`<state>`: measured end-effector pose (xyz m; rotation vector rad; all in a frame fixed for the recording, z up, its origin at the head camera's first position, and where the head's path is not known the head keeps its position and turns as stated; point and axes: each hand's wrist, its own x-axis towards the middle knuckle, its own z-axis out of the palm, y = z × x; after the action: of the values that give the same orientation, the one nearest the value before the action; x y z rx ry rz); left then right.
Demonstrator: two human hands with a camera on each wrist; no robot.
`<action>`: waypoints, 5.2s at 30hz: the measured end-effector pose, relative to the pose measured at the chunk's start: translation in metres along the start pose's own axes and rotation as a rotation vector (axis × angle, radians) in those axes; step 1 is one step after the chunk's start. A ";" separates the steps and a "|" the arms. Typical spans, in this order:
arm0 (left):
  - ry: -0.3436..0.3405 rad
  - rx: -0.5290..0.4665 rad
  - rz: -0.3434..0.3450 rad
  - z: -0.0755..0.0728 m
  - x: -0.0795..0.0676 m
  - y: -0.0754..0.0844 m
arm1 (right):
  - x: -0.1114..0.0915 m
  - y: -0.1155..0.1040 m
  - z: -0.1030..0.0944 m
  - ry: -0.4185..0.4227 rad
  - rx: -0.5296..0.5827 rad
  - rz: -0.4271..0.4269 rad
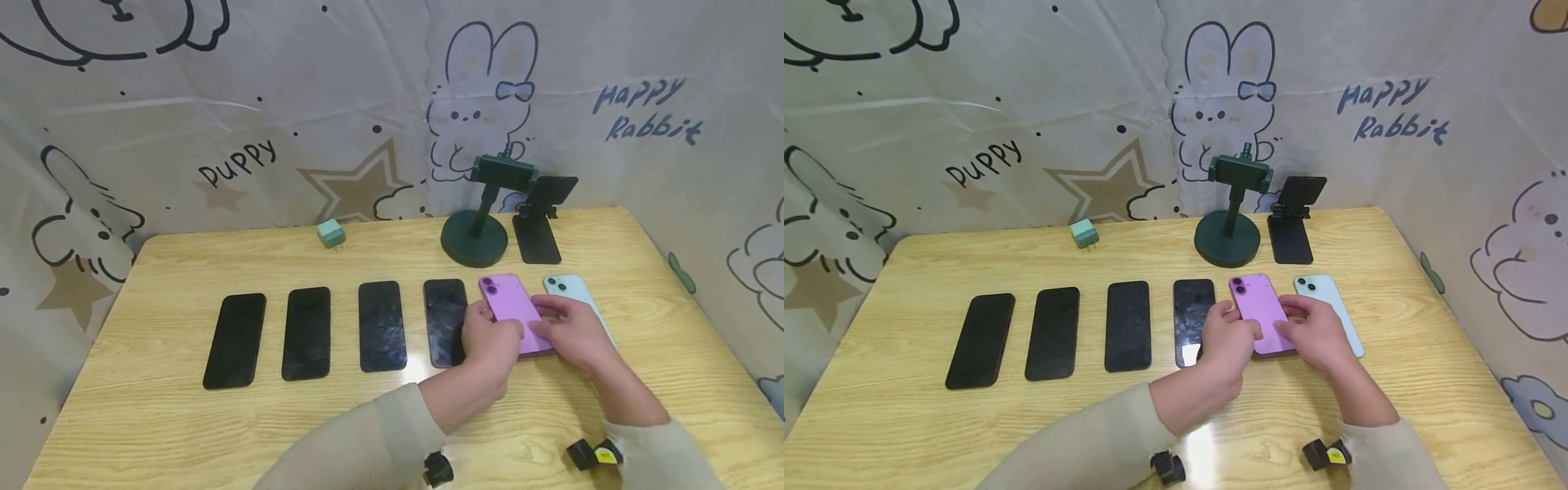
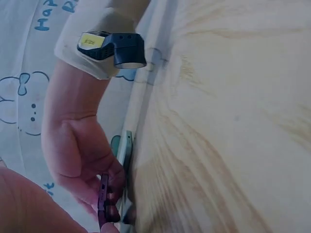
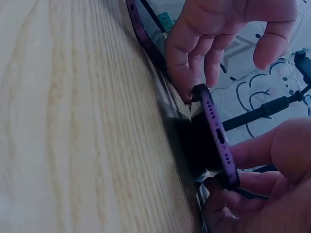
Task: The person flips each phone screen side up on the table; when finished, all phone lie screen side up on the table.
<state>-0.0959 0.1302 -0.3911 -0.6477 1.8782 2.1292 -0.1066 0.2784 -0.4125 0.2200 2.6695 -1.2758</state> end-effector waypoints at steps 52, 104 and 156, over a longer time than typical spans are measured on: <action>-0.157 0.350 0.146 -0.013 0.023 0.003 | -0.033 0.015 0.012 -0.281 1.142 -0.463; -0.198 0.401 0.141 -0.008 0.028 -0.006 | -0.017 0.013 -0.012 -0.042 0.233 0.041; -0.200 0.605 0.256 -0.002 -0.002 -0.008 | -0.023 0.015 -0.025 -0.028 -0.036 -0.072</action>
<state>-0.0903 0.1292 -0.3971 -0.0648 2.4062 1.5273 -0.0836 0.3062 -0.4032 0.1015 2.6975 -1.2397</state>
